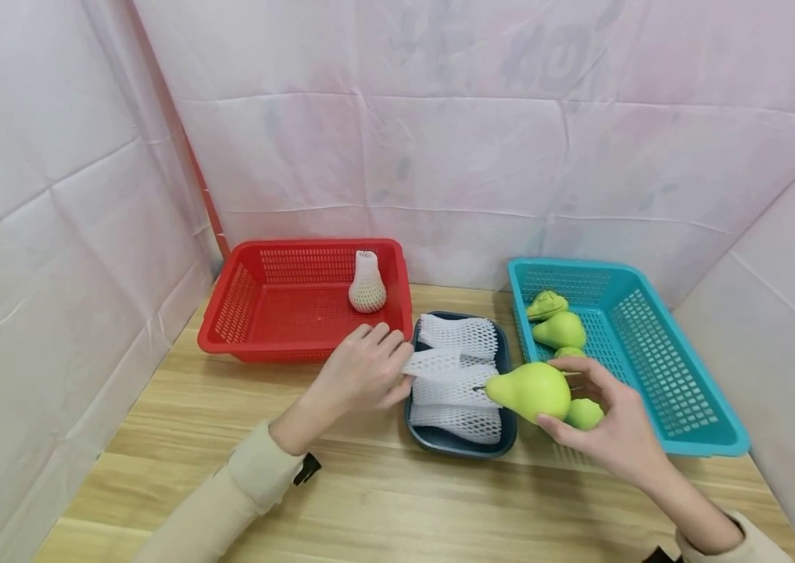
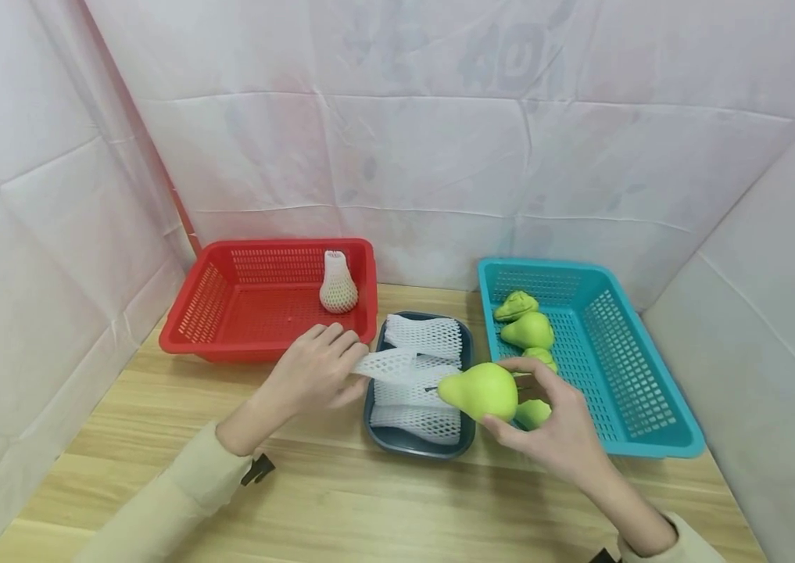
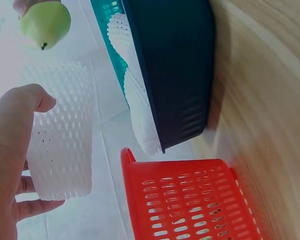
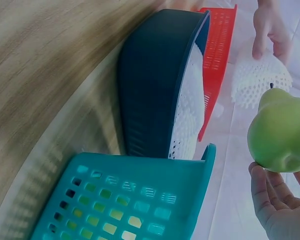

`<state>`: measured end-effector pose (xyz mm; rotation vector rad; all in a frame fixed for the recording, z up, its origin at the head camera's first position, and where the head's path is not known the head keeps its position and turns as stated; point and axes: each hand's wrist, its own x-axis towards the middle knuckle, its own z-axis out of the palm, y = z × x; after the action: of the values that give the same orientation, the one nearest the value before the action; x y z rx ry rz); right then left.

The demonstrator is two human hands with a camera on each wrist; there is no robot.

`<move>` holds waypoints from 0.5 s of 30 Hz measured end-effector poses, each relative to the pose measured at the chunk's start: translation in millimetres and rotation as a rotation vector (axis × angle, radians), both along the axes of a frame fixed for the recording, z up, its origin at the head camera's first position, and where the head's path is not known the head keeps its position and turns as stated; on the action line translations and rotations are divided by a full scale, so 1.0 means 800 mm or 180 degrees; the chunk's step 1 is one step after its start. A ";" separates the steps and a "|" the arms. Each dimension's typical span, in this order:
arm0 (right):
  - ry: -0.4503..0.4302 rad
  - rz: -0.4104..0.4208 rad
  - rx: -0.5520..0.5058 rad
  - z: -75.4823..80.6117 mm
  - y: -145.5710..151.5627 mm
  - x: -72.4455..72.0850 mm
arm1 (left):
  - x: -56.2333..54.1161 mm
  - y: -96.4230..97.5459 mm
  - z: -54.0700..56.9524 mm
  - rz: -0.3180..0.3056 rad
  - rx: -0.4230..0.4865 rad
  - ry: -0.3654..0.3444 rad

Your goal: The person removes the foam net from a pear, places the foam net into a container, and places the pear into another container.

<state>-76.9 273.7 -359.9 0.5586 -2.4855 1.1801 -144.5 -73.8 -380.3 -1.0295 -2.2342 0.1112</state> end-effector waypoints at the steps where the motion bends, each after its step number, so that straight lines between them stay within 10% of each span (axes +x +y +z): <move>1: -0.0009 -0.0004 -0.0003 0.000 0.001 0.001 | -0.002 0.001 0.001 0.0004 -0.0016 -0.0016; 15: -0.0054 -0.0029 0.0139 0.002 0.005 0.003 | -0.027 0.040 -0.011 -0.0033 -0.0403 -0.0371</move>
<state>-74.8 277.9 -358.4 0.5505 -2.5308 1.1342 -166.1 -41.4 -388.7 -1.1413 -2.3517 0.1947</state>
